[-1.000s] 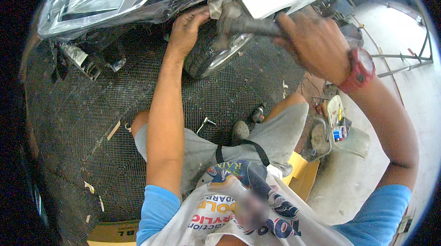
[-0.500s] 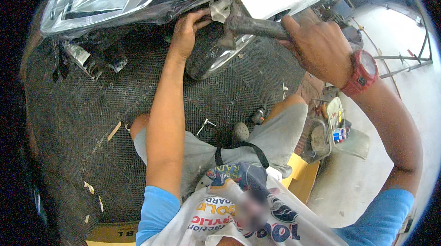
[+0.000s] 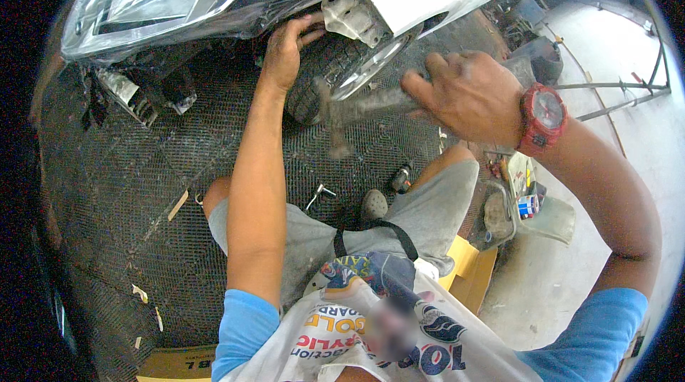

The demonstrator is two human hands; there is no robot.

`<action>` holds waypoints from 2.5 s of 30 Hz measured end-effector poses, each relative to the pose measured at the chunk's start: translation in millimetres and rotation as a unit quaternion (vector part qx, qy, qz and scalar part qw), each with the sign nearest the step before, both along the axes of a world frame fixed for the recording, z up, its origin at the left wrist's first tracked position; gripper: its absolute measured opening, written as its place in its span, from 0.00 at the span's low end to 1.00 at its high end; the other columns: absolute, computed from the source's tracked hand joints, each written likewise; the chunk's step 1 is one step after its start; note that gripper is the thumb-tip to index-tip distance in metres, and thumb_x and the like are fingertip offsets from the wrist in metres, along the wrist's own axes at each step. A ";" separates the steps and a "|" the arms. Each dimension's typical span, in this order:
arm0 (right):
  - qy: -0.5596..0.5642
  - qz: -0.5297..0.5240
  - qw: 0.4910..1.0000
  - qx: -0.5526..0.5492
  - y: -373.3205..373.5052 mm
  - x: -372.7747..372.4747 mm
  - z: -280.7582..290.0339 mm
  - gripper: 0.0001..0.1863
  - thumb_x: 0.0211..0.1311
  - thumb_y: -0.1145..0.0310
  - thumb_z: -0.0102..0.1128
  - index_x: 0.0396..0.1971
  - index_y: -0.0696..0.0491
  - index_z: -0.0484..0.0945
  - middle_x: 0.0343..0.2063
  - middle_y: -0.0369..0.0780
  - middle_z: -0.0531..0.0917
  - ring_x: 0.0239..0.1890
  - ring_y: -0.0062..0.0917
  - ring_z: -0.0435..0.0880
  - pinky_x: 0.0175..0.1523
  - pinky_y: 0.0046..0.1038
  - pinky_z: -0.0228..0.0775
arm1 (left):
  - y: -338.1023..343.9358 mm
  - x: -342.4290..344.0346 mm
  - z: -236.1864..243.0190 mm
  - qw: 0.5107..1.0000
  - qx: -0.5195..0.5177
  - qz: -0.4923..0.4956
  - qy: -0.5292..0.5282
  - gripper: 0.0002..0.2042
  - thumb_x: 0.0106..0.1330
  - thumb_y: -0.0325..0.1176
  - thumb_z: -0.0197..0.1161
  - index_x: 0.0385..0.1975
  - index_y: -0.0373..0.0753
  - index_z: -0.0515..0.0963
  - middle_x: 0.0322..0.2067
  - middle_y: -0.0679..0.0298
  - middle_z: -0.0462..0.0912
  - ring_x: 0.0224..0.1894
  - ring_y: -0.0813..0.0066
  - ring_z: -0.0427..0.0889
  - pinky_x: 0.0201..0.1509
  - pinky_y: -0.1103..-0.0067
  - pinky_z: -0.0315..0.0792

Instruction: The person installs a car headlight into the front of a white vehicle. They position the headlight, connect the wiring harness, and secure it with screws using a power drill and a hammer.

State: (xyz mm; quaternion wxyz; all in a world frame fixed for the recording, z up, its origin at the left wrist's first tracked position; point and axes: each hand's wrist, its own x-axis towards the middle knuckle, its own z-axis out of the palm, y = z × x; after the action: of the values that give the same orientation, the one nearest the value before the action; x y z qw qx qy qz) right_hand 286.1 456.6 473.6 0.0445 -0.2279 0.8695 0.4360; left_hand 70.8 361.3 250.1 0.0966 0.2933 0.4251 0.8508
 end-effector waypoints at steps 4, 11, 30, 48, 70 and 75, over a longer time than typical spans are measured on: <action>0.057 -0.026 0.998 -0.010 34.8 -11.6 14.1 0.16 0.69 0.57 0.57 0.47 0.52 0.73 0.29 0.43 0.81 0.31 0.37 0.85 0.31 0.38 0.77 | 5.4 3.8 -1.1 1.000 0.006 -0.017 -0.008 0.23 0.74 0.40 0.48 0.52 0.26 0.80 0.55 0.49 0.82 0.59 0.60 0.81 0.67 0.66 0.74; 0.093 -0.085 0.991 -0.046 13.1 -7.1 16.1 0.20 0.71 0.53 0.57 0.48 0.54 0.71 0.27 0.45 0.80 0.31 0.40 0.84 0.34 0.40 0.76 | 1.3 -0.5 3.9 1.000 0.021 -0.001 -0.023 0.23 0.73 0.41 0.50 0.53 0.26 0.80 0.54 0.50 0.83 0.58 0.61 0.82 0.66 0.66 0.74; 0.062 -0.083 0.994 -0.021 23.8 -0.8 -8.2 0.13 0.70 0.60 0.56 0.45 0.53 0.71 0.28 0.43 0.79 0.27 0.36 0.85 0.28 0.36 0.77 | 5.5 0.0 -1.1 0.999 0.041 -0.009 -0.032 0.23 0.72 0.40 0.52 0.56 0.25 0.77 0.56 0.48 0.81 0.60 0.58 0.81 0.69 0.64 0.71; 0.110 -0.046 0.993 -0.012 29.3 -5.0 -10.7 0.16 0.70 0.56 0.57 0.46 0.53 0.73 0.25 0.41 0.81 0.26 0.33 0.85 0.27 0.35 0.77 | 4.4 -0.3 6.1 0.998 0.053 -0.024 -0.018 0.24 0.73 0.41 0.50 0.56 0.24 0.76 0.58 0.48 0.80 0.61 0.60 0.80 0.68 0.65 0.72; 0.286 -0.374 0.826 -0.309 185.4 131.7 -152.7 0.24 0.65 0.50 0.65 0.50 0.54 0.76 0.36 0.51 0.85 0.40 0.51 0.85 0.41 0.48 0.76 | 19.1 23.2 10.4 0.996 0.082 0.024 0.013 0.21 0.73 0.42 0.65 0.60 0.37 0.76 0.58 0.63 0.79 0.60 0.69 0.78 0.61 0.66 0.76; 0.302 -0.465 0.723 -0.413 299.7 171.6 -325.8 0.30 0.63 0.49 0.67 0.56 0.56 0.76 0.44 0.55 0.86 0.46 0.53 0.85 0.48 0.47 0.77 | 22.8 5.3 4.3 0.990 0.125 0.063 0.011 0.24 0.74 0.50 0.63 0.61 0.39 0.76 0.58 0.61 0.80 0.58 0.66 0.79 0.58 0.66 0.76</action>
State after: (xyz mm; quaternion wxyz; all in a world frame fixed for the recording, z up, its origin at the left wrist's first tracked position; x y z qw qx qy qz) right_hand 457.6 756.3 147.8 -0.1215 0.3528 0.9278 0.0040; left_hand 76.1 384.1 254.4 0.0009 0.2848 0.3336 0.8987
